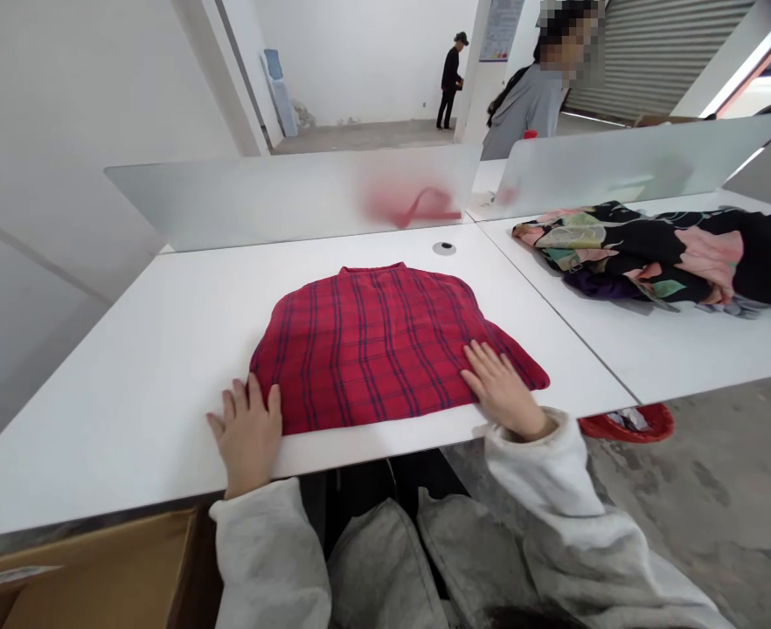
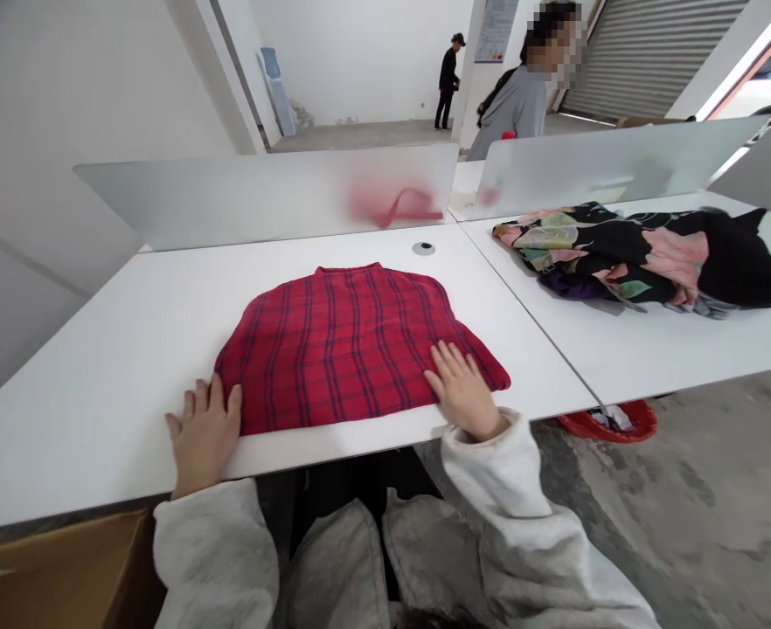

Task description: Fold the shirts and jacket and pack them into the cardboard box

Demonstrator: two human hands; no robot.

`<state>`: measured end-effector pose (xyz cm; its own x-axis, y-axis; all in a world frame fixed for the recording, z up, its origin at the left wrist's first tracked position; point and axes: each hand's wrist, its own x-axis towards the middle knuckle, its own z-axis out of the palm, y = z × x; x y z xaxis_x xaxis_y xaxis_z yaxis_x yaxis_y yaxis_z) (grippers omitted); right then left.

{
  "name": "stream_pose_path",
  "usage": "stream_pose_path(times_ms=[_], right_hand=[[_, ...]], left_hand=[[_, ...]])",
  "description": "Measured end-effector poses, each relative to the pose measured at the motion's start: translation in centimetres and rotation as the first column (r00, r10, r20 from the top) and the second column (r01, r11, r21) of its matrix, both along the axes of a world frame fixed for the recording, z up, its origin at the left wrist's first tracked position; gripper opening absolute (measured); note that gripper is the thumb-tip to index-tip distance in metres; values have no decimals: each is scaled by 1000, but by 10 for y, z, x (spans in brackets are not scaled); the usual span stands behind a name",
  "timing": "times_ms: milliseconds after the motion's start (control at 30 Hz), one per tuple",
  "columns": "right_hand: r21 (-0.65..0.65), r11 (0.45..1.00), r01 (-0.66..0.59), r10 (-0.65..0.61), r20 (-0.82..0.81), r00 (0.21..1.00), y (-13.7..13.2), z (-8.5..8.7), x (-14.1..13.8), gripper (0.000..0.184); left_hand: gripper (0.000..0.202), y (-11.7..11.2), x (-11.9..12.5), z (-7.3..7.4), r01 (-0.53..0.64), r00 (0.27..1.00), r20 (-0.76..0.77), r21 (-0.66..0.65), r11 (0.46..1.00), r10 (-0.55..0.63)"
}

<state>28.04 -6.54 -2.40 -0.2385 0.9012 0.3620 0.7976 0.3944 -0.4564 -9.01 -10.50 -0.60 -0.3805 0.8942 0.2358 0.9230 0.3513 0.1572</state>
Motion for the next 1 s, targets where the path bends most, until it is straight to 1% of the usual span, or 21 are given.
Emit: stream_pose_path(times_ms=[67, 100, 133, 200, 267, 300, 333, 367, 400, 433, 467, 500, 533, 567, 600, 667, 767, 833, 867, 933, 1000], right_hand=[[-29, 996, 89, -93, -197, 976, 0, -3, 22, 30], [-36, 992, 121, -126, -254, 959, 0, -5, 30, 29], [-37, 989, 142, -147, -283, 948, 1, -6, 36, 29], [-41, 984, 173, -177, -319, 931, 2, -7, 43, 32], [-56, 974, 217, -224, -326, 918, 4, -6, 46, 37], [-61, 968, 242, -249, -307, 919, 4, -5, 46, 41], [-60, 963, 264, -270, -277, 922, 3, -3, 46, 45], [-51, 960, 277, -281, -243, 929, 0, 0, 45, 48], [-34, 961, 274, -274, -214, 937, -3, 3, 44, 50], [-15, 968, 250, -248, -196, 949, -8, 6, 43, 50], [2, 978, 209, -205, -191, 960, -13, 8, 42, 49], [14, 987, 159, -153, -198, 968, -19, 10, 41, 48], [19, 994, 109, -102, -211, 972, -25, 11, 41, 48], [20, 998, 66, -60, -225, 973, -30, 10, 40, 47], [18, 999, 38, -32, -239, 970, -35, 9, 40, 47], [9, 1000, 17, -14, -266, 964, -44, 4, 41, 45], [-7, 1000, 11, -13, -345, 938, -57, -2, 40, 44], [-13, 1000, 16, -20, -467, 884, -64, -4, 37, 40], [-21, 999, 26, -34, -547, 836, -67, -4, 34, 37], [-49, 996, 69, -83, -710, 700, -71, -5, 27, 28], [-77, 987, 143, -142, -840, 523, -72, -7, 21, 17]], left_hand=[[61, -5, -14, 1, -16, 999, 38, -35, 999, 17], [61, -7, -16, 2, -14, 999, 45, -37, 999, 16], [61, -8, -14, 3, -23, 999, 41, -15, 1000, 23], [61, -9, 0, 6, -53, 999, 13, 93, 994, 52], [58, -6, 30, 10, -28, 999, -10, 215, 976, 31], [56, -4, 50, 13, 24, 1000, -20, 255, 967, -20], [55, -1, 73, 16, 116, 993, -23, 255, 960, -114], [55, 2, 98, 19, 240, 970, -33, 239, 941, -239], [55, 5, 125, 22, 359, 932, -33, 217, 908, -361], [55, 8, 151, 25, 486, 871, -36, 207, 849, -490], [54, 11, 176, 26, 620, 781, -33, 161, 768, -624], [53, 14, 200, 27, 710, 700, -24, 124, 693, -713], [53, 17, 221, 27, 775, 629, -22, 97, 624, -777], [54, 20, 239, 25, 817, 575, -20, 66, 573, -818], [54, 25, 254, 23, 837, 547, -20, 41, 546, -837], [54, 34, 276, 16, 841, 541, -20, -9, 541, -841], [52, 49, 290, 6, 820, 570, -9, -55, 570, -821], [51, 54, 292, 3, 820, 571, -2, -45, 571, -821], [50, 55, 291, 3, 822, 568, 2, -32, 568, -823], [46, 53, 289, 6, 829, 559, 21, -4, 559, -829], [44, 49, 287, 13, 833, 551, 52, 27, 553, -833]])
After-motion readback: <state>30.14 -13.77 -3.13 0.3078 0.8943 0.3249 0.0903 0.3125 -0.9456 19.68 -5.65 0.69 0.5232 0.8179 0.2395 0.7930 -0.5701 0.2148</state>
